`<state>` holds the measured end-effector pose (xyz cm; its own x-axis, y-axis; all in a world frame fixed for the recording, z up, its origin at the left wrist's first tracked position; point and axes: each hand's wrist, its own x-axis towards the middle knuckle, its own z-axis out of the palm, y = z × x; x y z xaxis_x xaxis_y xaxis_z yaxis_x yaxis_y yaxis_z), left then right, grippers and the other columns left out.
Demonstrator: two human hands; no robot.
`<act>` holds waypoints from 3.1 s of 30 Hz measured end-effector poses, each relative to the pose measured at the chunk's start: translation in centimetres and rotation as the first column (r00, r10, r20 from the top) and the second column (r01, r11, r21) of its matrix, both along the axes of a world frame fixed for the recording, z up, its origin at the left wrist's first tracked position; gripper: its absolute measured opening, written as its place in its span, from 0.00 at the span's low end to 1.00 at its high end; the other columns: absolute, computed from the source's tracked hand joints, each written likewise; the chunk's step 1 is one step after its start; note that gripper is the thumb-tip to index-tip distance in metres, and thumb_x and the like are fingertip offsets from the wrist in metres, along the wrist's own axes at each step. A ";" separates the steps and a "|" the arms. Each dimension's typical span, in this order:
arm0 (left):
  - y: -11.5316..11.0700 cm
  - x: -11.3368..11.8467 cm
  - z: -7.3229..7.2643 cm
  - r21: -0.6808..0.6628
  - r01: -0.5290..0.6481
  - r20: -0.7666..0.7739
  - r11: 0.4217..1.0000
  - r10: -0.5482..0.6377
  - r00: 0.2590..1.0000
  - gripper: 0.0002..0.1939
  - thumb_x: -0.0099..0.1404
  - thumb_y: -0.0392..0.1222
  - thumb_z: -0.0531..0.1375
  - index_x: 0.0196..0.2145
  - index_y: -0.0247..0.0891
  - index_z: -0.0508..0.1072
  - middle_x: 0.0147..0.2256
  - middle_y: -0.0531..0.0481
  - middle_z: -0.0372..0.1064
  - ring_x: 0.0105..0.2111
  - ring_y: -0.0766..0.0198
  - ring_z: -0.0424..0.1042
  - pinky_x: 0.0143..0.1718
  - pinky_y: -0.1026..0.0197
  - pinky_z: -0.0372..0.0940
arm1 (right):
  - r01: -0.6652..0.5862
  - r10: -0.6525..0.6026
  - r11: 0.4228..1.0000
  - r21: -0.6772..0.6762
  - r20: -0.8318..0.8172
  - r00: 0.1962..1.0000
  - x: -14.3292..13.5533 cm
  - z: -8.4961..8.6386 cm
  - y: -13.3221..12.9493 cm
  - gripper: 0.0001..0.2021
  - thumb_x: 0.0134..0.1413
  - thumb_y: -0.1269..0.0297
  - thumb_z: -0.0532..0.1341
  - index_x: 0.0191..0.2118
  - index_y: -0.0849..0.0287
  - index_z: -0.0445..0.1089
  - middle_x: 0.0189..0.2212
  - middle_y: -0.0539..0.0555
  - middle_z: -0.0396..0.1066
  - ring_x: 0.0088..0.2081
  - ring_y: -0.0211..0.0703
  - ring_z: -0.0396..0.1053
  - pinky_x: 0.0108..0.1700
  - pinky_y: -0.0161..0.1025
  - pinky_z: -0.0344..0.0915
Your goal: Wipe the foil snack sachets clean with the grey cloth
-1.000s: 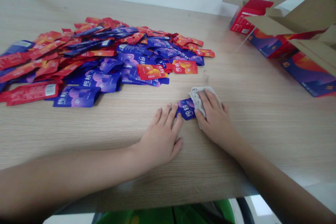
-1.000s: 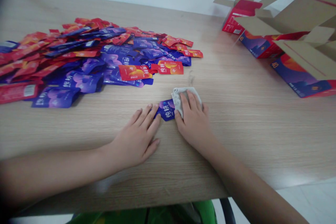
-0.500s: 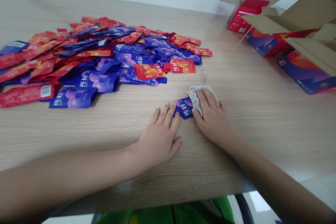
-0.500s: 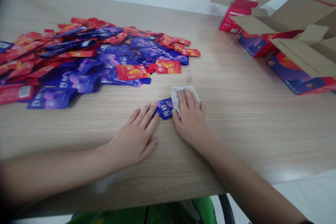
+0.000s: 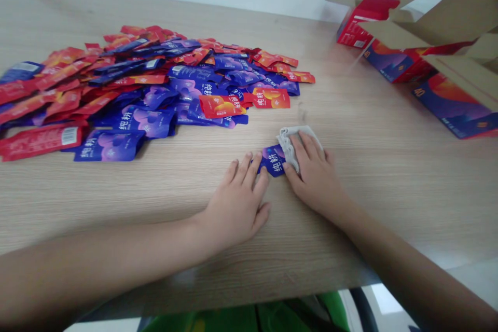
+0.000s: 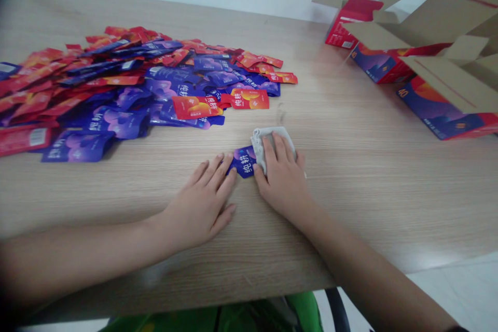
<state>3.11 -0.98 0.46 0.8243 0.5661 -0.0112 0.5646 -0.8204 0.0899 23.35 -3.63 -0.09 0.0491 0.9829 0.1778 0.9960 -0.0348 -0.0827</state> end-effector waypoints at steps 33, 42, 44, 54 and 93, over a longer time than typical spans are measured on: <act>0.0 0.1 -0.1 0.008 0.008 0.001 1.000 -0.008 1.000 0.33 0.69 0.52 0.48 0.63 0.24 0.57 0.66 0.26 0.44 0.67 0.37 0.43 0.64 0.39 0.45 | -0.163 0.163 0.986 -0.021 -0.004 0.987 -1.3 0.3 -0.5 0.27 0.65 0.56 0.47 0.67 0.58 0.52 0.69 0.59 0.48 0.68 0.52 0.46 0.63 0.56 0.47; 0.0 0.0 -0.2 0.017 0.006 0.002 1.000 -0.006 1.000 0.33 0.69 0.52 0.48 0.63 0.25 0.57 0.67 0.27 0.44 0.67 0.38 0.43 0.64 0.39 0.45 | -0.128 0.129 0.992 -0.006 0.029 0.991 -1.9 0.1 -0.7 0.28 0.64 0.57 0.47 0.67 0.63 0.52 0.68 0.63 0.47 0.68 0.55 0.45 0.62 0.58 0.47; 0.0 0.0 -0.3 0.016 0.010 0.001 1.000 -0.010 1.000 0.32 0.69 0.52 0.48 0.62 0.25 0.59 0.66 0.26 0.46 0.67 0.37 0.44 0.64 0.39 0.45 | -0.216 0.216 0.976 -0.024 0.014 0.976 -2.4 0.3 -0.8 0.28 0.64 0.57 0.47 0.67 0.60 0.52 0.69 0.60 0.47 0.68 0.52 0.45 0.63 0.56 0.47; 0.0 -0.1 -0.1 0.015 0.005 -0.003 1.000 -0.005 1.000 0.34 0.70 0.52 0.47 0.64 0.25 0.55 0.67 0.26 0.42 0.67 0.37 0.43 0.64 0.39 0.45 | 0.005 -0.005 1.000 0.003 0.016 1.000 -0.8 0.1 -0.3 0.29 0.65 0.56 0.46 0.67 0.64 0.51 0.68 0.66 0.48 0.68 0.58 0.46 0.61 0.61 0.48; 0.0 0.0 0.0 0.011 0.002 -0.006 1.000 -0.002 1.000 0.34 0.70 0.52 0.47 0.65 0.24 0.54 0.67 0.26 0.42 0.67 0.38 0.43 0.64 0.39 0.45 | 0.070 -0.071 0.997 -0.017 -0.019 0.997 0.6 0.2 0.2 0.29 0.65 0.55 0.47 0.67 0.64 0.51 0.67 0.66 0.49 0.67 0.57 0.48 0.62 0.58 0.51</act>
